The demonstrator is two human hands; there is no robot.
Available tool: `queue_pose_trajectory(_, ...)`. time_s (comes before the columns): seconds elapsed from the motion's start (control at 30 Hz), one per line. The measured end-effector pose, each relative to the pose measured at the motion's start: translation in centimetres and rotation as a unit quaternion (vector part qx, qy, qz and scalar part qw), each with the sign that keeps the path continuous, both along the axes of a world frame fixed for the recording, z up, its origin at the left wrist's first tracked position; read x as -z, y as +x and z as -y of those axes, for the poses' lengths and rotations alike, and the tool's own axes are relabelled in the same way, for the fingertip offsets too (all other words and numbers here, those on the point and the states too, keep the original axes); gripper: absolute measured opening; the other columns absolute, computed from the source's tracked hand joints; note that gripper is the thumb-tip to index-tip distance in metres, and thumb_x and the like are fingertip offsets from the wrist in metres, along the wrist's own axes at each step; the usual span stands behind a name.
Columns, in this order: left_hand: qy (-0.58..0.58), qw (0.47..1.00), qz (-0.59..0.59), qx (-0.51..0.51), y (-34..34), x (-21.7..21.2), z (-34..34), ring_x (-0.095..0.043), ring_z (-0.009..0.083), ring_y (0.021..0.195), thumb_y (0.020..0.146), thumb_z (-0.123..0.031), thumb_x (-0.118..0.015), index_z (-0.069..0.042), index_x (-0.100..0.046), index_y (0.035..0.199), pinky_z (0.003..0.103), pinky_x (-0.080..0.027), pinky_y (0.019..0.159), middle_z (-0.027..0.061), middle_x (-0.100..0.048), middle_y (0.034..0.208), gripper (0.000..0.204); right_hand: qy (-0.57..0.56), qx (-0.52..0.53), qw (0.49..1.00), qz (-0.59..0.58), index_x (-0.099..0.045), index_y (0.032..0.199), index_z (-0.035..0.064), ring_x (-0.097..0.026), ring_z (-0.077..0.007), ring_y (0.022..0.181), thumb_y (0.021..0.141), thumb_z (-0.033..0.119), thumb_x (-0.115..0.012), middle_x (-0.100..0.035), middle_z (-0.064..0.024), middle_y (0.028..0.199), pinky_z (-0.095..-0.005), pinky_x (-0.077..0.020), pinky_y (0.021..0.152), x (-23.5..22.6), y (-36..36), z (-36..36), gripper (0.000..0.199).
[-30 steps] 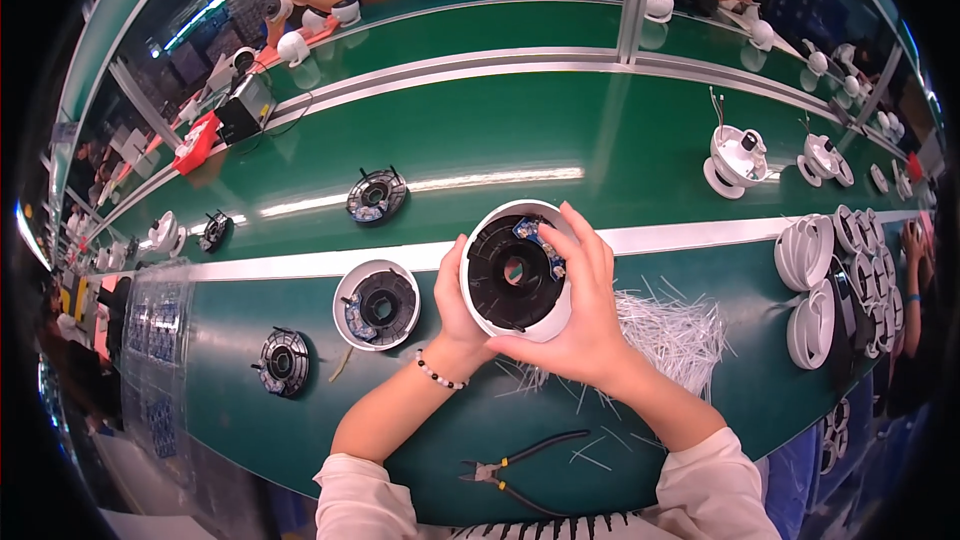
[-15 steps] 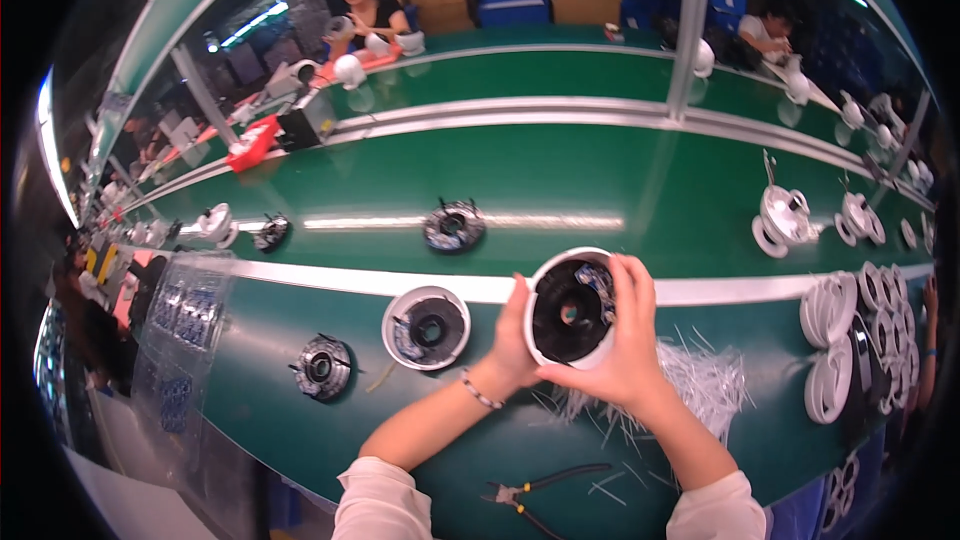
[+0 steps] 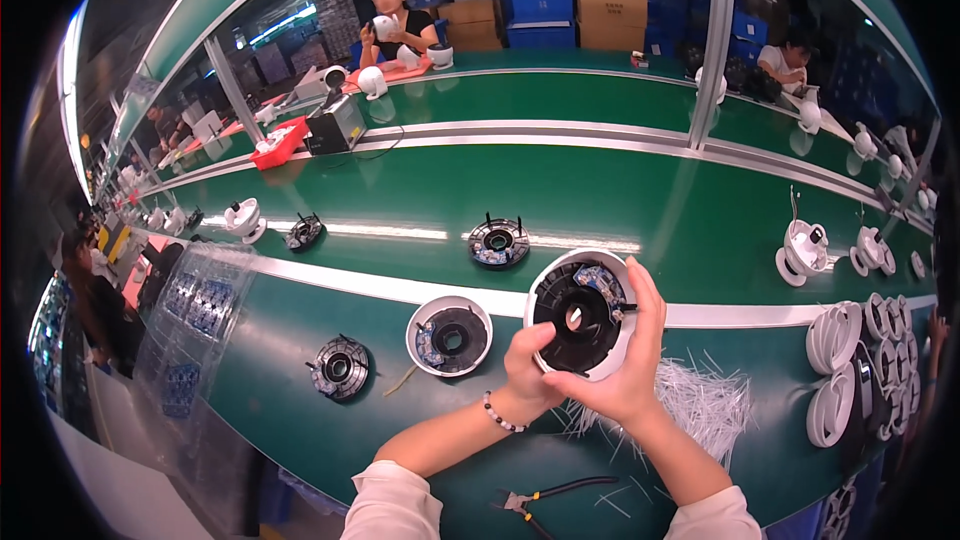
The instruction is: Assemble security camera components on a production line.
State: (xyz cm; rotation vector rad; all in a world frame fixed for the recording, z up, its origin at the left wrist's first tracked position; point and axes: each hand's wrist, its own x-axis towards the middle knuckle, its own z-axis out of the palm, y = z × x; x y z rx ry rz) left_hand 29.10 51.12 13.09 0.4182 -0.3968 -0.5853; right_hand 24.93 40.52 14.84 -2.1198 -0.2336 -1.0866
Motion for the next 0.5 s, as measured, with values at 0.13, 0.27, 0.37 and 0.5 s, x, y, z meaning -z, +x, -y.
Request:
queue_pose_trajectory(0.13,0.032,0.994,-0.105,0.01,1.4,-1.1,-0.1,-0.055,0.0227,0.095,0.08,-0.04,-0.04,-0.003,-0.049,0.108,0.037,-0.047,0.082,0.0131,-0.056,0.103,0.047,-0.073,-0.016,0.997,0.004,-0.036,0.121,0.0015,-0.031,-0.0381,0.116,0.051,0.044,-0.077,-0.033,-0.0211,0.126,-0.0489,-0.0247,0.095,-0.4,-0.4,-0.2,0.091)
queue_pose_trajectory(0.27,0.141,0.974,-0.101,0.146,2.5,-1.5,-1.3,-0.055,0.0227,0.097,0.082,-0.05,-0.033,-0.006,-0.051,0.109,0.041,-0.042,0.088,0.0111,-0.055,0.107,0.055,-0.204,-0.11,0.973,-0.006,-0.055,0.101,0.0068,-0.05,-0.0253,0.103,0.06,0.01,-0.068,-0.054,-0.0068,0.108,-0.0502,-0.0249,0.096,-0.4,-2.4,2.5,0.043)
queue_pose_trajectory(0.37,0.272,0.956,-0.058,0.094,2.4,-0.3,-0.1,-0.06,0.0193,0.087,0.088,-0.041,-0.035,-0.005,-0.05,0.109,0.039,-0.054,0.067,0.0092,-0.058,0.1,0.045,-0.273,-0.112,0.955,0.019,-0.059,0.091,0.0056,-0.058,-0.0222,0.086,0.062,0.003,-0.062,-0.061,-0.0064,0.091,-0.0407,-0.039,0.088,-0.5,-4.3,5.2,0.029)
queue_pose_trajectory(0.5,0.344,0.927,0.032,0.145,2.7,1.2,3.3,-0.061,0.0153,0.079,0.09,-0.034,-0.036,-0.005,-0.052,0.103,0.035,-0.054,0.059,0.0064,-0.06,0.092,0.036,-0.326,-0.079,0.942,0.014,-0.06,0.09,0.0054,-0.058,-0.0213,0.091,0.067,0.008,-0.057,-0.061,-0.0064,0.092,-0.0394,-0.0417,0.086,0.0,-6.7,7.5,0.024)
